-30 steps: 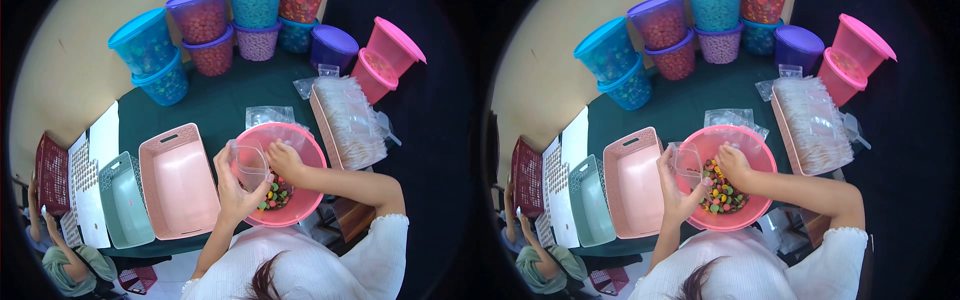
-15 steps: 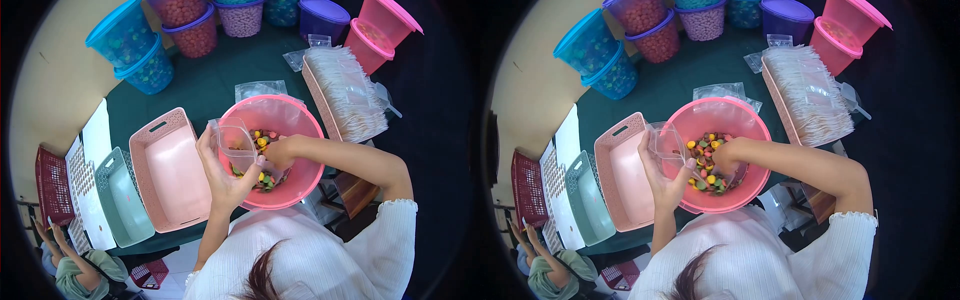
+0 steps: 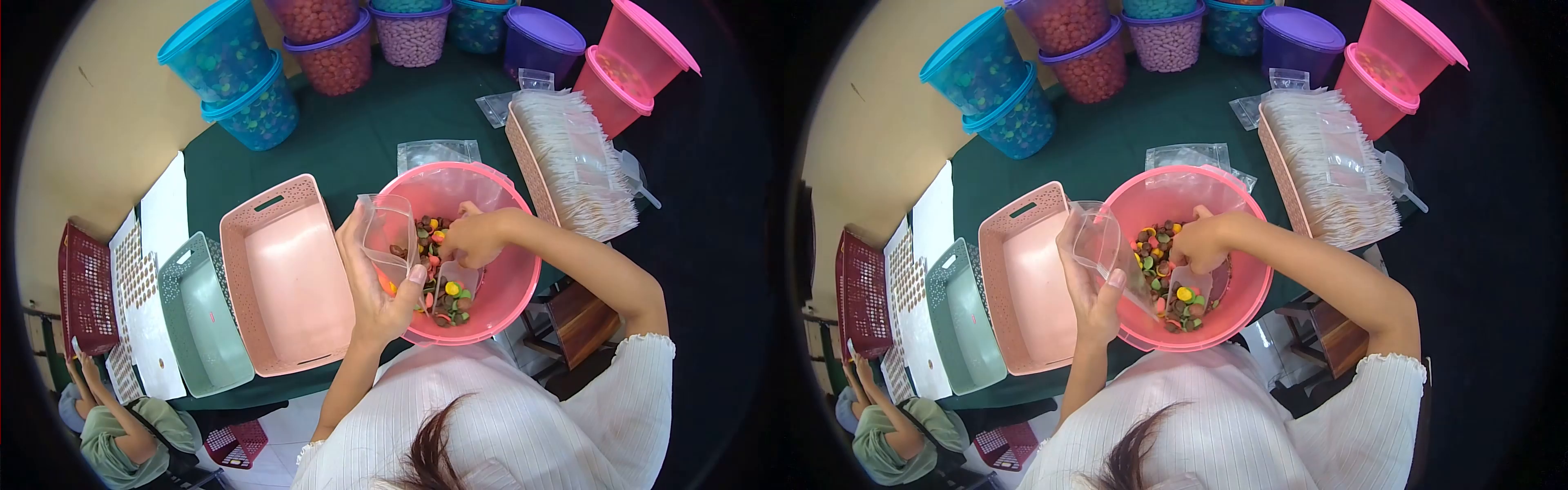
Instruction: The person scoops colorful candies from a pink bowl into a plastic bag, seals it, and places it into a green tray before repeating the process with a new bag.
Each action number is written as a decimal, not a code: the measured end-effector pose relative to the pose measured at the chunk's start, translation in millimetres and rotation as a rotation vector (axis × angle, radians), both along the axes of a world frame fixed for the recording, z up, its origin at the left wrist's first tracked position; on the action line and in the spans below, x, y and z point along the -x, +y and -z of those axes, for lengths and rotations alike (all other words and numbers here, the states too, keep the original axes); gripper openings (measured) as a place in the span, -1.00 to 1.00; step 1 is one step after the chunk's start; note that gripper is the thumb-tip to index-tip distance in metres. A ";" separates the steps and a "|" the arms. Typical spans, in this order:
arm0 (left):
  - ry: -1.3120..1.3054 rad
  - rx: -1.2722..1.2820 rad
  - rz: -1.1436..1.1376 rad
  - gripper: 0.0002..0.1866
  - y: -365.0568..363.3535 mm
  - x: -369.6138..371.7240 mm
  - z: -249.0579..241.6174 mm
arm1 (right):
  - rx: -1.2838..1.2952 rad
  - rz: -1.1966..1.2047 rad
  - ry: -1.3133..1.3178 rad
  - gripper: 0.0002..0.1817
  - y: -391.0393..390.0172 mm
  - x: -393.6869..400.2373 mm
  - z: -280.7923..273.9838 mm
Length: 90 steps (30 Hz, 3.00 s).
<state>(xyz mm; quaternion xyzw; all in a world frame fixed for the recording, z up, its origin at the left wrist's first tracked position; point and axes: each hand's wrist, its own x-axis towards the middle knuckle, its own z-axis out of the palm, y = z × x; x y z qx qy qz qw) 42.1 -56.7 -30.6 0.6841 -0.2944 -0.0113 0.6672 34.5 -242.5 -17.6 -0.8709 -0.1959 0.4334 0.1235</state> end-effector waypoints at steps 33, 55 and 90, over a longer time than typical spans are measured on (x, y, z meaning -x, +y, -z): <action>-0.078 -0.115 -0.006 -0.08 -3.3 6.2 -22.8 | -0.403 0.540 -0.468 -0.71 -41.3 12.3 -140.5; -0.227 -0.176 0.014 -0.06 -4.4 1.0 -17.4 | 0.610 0.322 -1.225 -0.84 17.7 43.3 -161.4; 0.320 0.366 0.214 -0.49 27.6 39.2 -72.7 | -1.424 0.887 -0.600 -0.50 83.8 91.1 -69.4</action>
